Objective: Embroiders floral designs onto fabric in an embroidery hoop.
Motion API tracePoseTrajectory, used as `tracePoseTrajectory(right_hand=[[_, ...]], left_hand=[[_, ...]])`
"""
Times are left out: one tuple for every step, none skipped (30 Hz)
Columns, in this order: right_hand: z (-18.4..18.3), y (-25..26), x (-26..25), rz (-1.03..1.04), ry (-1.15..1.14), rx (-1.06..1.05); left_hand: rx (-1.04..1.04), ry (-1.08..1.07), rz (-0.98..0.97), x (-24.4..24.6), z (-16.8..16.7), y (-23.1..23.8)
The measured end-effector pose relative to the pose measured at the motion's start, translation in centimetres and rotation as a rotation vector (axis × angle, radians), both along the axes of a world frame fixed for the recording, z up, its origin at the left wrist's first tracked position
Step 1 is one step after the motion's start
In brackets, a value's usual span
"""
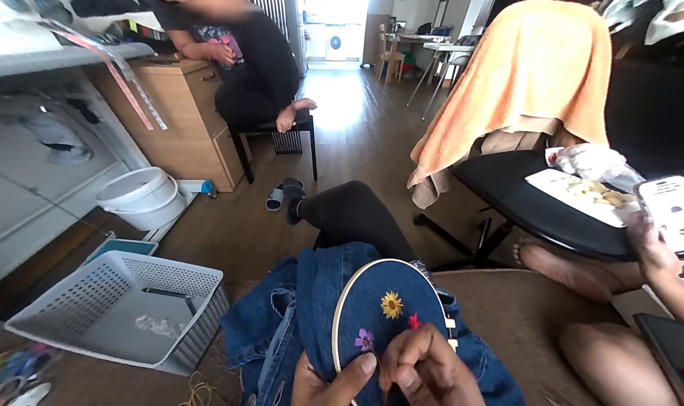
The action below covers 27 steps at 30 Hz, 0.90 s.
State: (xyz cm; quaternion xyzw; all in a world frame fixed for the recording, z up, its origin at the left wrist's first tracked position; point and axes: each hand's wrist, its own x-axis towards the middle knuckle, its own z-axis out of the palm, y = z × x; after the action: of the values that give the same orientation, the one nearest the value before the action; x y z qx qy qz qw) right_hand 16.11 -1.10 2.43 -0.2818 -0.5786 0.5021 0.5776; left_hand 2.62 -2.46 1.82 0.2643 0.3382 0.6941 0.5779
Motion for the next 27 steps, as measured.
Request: tracePoseTrajectory(right_hand=[[0.2, 0.0, 0.2, 0.016, 0.046, -0.051], [0.5, -0.1, 0.4, 0.011, 0.042, -0.070], [0.5, -0.2, 0.5, -0.011, -0.004, -0.055], [0.4, -0.3, 0.5, -0.040, -0.078, -0.004], [0.1, -0.5, 0.6, -0.075, -0.166, 0.063], [-0.3, -0.7, 0.5, -0.108, -0.248, 0.125], [-0.5, -1.0, 0.4, -0.131, -0.322, 0.175], [-0.6, -1.2, 0.2, -0.147, -0.382, 0.211], [-0.5, -1.5, -0.1, -0.172, -0.446, 0.242], [-0.4, -1.6, -0.4, -0.209, -0.517, 0.272], [-0.4, -1.6, -0.7, -0.258, -0.578, 0.302], [-0.4, -1.4, -0.9, -0.307, -0.623, 0.334], [-0.6, -1.1, -1.1, -0.344, -0.653, 0.364], [-0.8, -0.9, -1.2, -0.361, -0.663, 0.390], [-0.9, -0.7, -1.2, -0.360, -0.649, 0.406], [-1.1, -0.6, -1.1, -0.339, -0.608, 0.402], [-1.2, -0.5, -1.0, -0.302, -0.542, 0.372], [-1.3, -0.4, -0.7, -0.253, -0.463, 0.320], [-1.3, -0.3, -0.4, -0.206, -0.368, 0.249], [-1.1, -0.2, -0.1, -0.156, -0.264, 0.168], [-0.8, -0.1, 0.1, -0.104, -0.161, 0.084], [-0.4, -0.1, 0.4, -0.048, -0.060, 0.001], [-0.1, -0.1, 0.6, 0.021, 0.047, -0.087], [0.1, -0.1, 0.8, 0.093, 0.144, -0.171], [0.3, 0.0, 1.0, 0.151, 0.208, -0.240], [0.4, 0.0, 1.0, 0.185, 0.237, -0.291], [0.5, 0.0, 1.0, 0.193, 0.243, -0.317]], left_hand=[[0.002, -0.003, -0.001, -0.1, -0.1, 0.0], [0.000, -0.011, -0.003, -0.1, 0.0, -0.1], [-0.007, -0.021, -0.002, -0.1, 0.1, -0.2], [-0.014, -0.028, 0.000, -0.1, 0.2, -0.3], [-0.016, -0.036, 0.000, -0.1, 0.2, -0.3], [-0.014, -0.040, -0.001, -0.1, 0.2, -0.3], [-0.009, -0.037, -0.001, -0.1, 0.1, -0.3], [-0.007, -0.024, 0.004, 0.0, 0.1, -0.2], [-0.012, -0.005, 0.010, 0.1, 0.1, -0.2], [-0.018, 0.020, 0.012, 0.1, 0.1, -0.3], [-0.026, 0.039, 0.015, 0.2, 0.1, -0.3], [-0.036, 0.052, 0.017, 0.2, 0.2, -0.3], [-0.043, 0.062, 0.017, 0.2, 0.2, -0.2], [-0.045, 0.067, 0.016, 0.1, 0.2, -0.2], [-0.046, 0.067, 0.016, 0.1, 0.2, -0.2], [-0.047, 0.068, 0.018, 0.0, 0.2, -0.1], [-0.049, 0.070, 0.020, 0.0, 0.2, -0.2], [-0.049, 0.067, 0.018, 0.0, 0.2, -0.2], [-0.047, 0.060, 0.015, -0.1, 0.2, -0.2], [-0.046, 0.055, 0.012, -0.1, 0.1, -0.2], [-0.044, 0.049, 0.014, -0.2, 0.1, -0.2], [-0.040, 0.045, 0.019, -0.2, 0.1, -0.2], [-0.033, 0.047, 0.024, -0.2, 0.0, -0.2], [-0.015, 0.063, 0.030, -0.3, -0.2, -0.2], [0.012, 0.091, 0.047, -0.4, -0.6, -0.1], [0.047, 0.128, 0.077, -0.6, -1.0, 0.1], [0.084, 0.170, 0.123, -0.7, -1.5, 0.4]])
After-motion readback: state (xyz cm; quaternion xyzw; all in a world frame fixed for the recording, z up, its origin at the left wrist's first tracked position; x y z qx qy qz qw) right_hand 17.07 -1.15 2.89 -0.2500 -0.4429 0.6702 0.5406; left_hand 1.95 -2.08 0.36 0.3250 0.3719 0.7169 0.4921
